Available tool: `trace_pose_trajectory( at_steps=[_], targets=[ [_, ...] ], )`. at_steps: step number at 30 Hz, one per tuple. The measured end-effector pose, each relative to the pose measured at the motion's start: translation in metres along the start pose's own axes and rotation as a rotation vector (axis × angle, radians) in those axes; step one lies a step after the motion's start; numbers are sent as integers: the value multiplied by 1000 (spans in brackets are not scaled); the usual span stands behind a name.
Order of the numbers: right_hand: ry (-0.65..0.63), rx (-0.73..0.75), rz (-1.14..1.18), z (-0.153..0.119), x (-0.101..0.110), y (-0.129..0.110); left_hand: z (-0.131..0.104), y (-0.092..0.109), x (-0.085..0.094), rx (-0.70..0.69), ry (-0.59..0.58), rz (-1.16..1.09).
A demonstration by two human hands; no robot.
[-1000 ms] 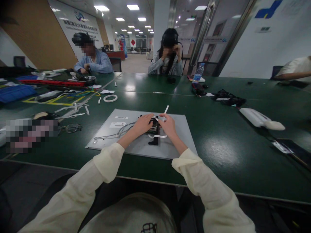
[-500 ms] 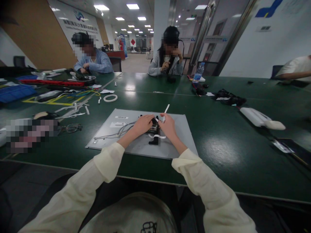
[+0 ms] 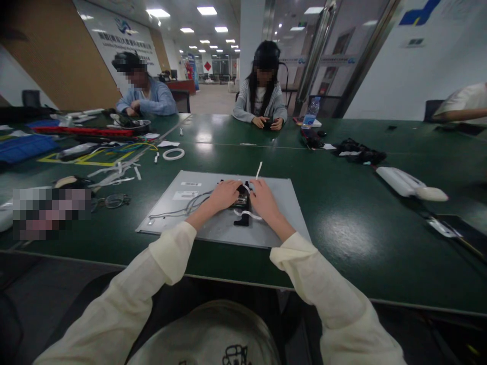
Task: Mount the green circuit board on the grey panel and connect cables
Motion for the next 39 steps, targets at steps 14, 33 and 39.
trace_pose_trajectory(
  at_steps=[14,33,39],
  targets=[
    [-219,-60,-350,-3,12,-20,2,0,-2,7,-9,1],
    [-167,-22,-120,1,46,2,0,-1,-2,16,-4,-39],
    [-290,-71,104,1,61,-13,-1,-3,-7,28,23,-33]
  ],
)
Point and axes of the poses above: each hand's wrist, its own z-axis towards the middle knuckle, its own x-axis out of the back of the hand, y = z × x, the point moved 1 cm from there along z, towards the middle knuckle, and after that the axes turned 10 degrees about y, right-handed, at the moved point
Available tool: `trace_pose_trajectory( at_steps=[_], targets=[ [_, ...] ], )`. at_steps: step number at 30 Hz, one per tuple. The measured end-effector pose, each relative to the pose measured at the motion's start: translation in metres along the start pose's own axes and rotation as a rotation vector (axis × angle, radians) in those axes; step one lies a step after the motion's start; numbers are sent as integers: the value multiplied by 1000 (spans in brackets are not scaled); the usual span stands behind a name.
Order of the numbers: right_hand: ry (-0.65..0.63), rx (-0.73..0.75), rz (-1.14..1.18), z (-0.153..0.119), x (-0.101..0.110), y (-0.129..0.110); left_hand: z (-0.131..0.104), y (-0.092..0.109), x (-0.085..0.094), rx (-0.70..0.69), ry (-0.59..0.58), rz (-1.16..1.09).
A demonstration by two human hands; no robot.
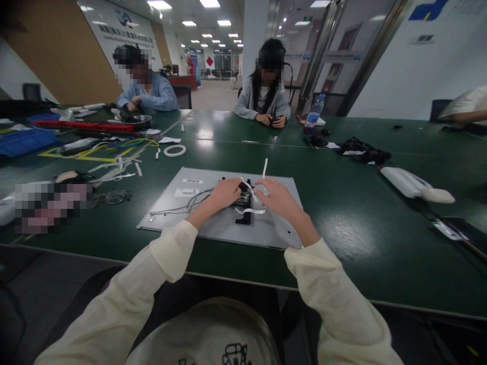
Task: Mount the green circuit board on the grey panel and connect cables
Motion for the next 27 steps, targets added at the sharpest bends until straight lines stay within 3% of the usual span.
trace_pose_trajectory(
  at_steps=[5,8,12,14,17,22,27],
  targets=[
    [-90,161,-77,-10,-2,-18,-2,3,7,41,24,0],
    [-139,127,15,-14,-7,-23,-3,6,17,32,104,-37],
    [-64,70,205,-15,-7,-30,-3,13,33,4,250,-174],
    [14,92,287,-14,-4,-34,-4,16,41,11,261,-303],
    [122,109,344,-14,1,-38,-8,20,52,34,175,-516],
    [241,127,293,-15,4,-37,-24,26,64,98,-80,-768],
    [190,149,130,-28,-7,-31,-40,31,56,99,-113,-678]
  ],
)
Point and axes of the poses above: each hand's wrist, its own z-axis towards the middle knuckle, its own x-axis out of the back of the hand, y = z × x, the point moved 1 cm from there along z, towards the middle knuckle, and after that the axes turned 10 degrees about y, right-handed, at the moved point
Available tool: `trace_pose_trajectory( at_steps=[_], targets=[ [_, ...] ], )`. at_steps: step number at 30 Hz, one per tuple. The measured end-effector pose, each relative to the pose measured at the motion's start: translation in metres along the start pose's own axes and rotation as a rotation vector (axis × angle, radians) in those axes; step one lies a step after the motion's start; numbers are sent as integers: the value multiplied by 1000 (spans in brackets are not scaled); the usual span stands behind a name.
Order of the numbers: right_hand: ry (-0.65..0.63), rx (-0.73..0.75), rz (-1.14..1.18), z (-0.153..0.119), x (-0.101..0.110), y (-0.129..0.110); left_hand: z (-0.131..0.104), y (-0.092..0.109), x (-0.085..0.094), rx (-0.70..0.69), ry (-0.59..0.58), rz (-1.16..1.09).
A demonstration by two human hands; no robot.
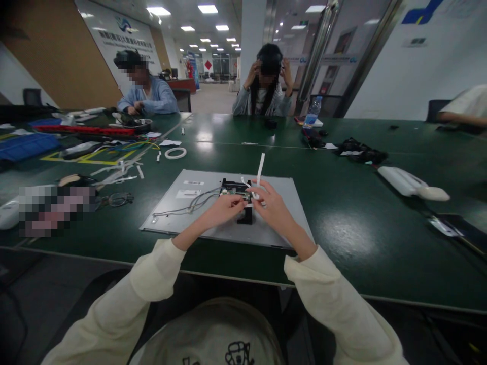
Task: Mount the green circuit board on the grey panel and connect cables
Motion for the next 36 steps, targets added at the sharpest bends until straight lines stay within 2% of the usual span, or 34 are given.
trace_pose_trajectory(
  at_steps=[4,8,13,21,27,32,36],
  targets=[
    [-16,15,-38,-13,-9,5,-5,-6,-10,3,23,220],
    [-24,-34,-67,-17,-16,11,-7,-7,-14,19,46,370],
    [-68,-36,-107,-16,-21,12,-9,-9,-15,20,48,392],
    [-66,-27,-94,-17,-23,9,-8,-10,-15,26,42,383],
    [-43,-17,-107,-16,-21,9,-9,-9,-14,25,51,378],
    [23,-26,-135,-15,-18,9,-11,-6,-14,41,44,410],
    [-38,-19,-245,-17,-21,10,-12,-4,-17,29,41,490]
  ],
)
Point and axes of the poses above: each hand's wrist, its own z-axis towards the middle knuckle, its own x-axis out of the back of the hand, y = z × x, the point moved 1 cm from there along z, towards the middle knuckle, and after that the axes turned 10 degrees about y, right-handed, at the moved point
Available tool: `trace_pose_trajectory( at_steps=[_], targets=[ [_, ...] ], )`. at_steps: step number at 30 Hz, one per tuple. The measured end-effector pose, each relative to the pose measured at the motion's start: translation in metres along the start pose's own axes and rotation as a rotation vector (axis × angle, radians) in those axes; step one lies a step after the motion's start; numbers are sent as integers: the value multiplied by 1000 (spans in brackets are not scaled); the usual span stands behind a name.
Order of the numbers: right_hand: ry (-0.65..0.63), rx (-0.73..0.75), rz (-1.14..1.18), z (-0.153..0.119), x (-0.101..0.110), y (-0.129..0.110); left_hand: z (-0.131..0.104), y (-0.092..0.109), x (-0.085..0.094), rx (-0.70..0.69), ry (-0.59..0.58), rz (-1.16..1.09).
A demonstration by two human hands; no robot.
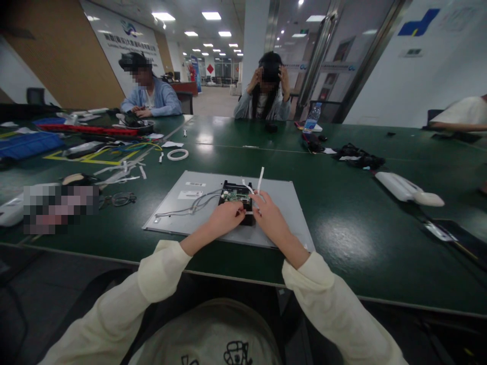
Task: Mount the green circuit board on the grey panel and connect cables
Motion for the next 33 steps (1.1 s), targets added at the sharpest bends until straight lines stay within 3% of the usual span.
trace_pose_trajectory(
  at_steps=[9,18,23,26,28,31,33],
  targets=[
    [-91,-34,-447,-2,4,-7,2,1,2,29,-42,110],
    [-71,-69,-491,-3,11,0,-7,-7,14,13,-46,222],
    [-13,-89,-403,-3,9,7,-15,-8,28,25,-55,282],
    [51,-99,-257,0,9,12,-1,-5,41,-9,-33,237],
    [106,-99,-179,3,9,15,18,-3,45,-19,57,218],
    [162,-98,-134,5,10,19,50,-6,35,-81,101,213],
    [169,-105,-131,6,10,21,67,-13,19,-96,1,226]
  ],
)
Point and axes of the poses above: each hand's wrist, its own z-axis towards the middle knuckle, its own x-axis out of the back of the hand, y = z × x, the point moved 1 cm from there along z, towards the middle knuckle, and after that the axes turned 10 degrees about y, right-handed, at the moved point
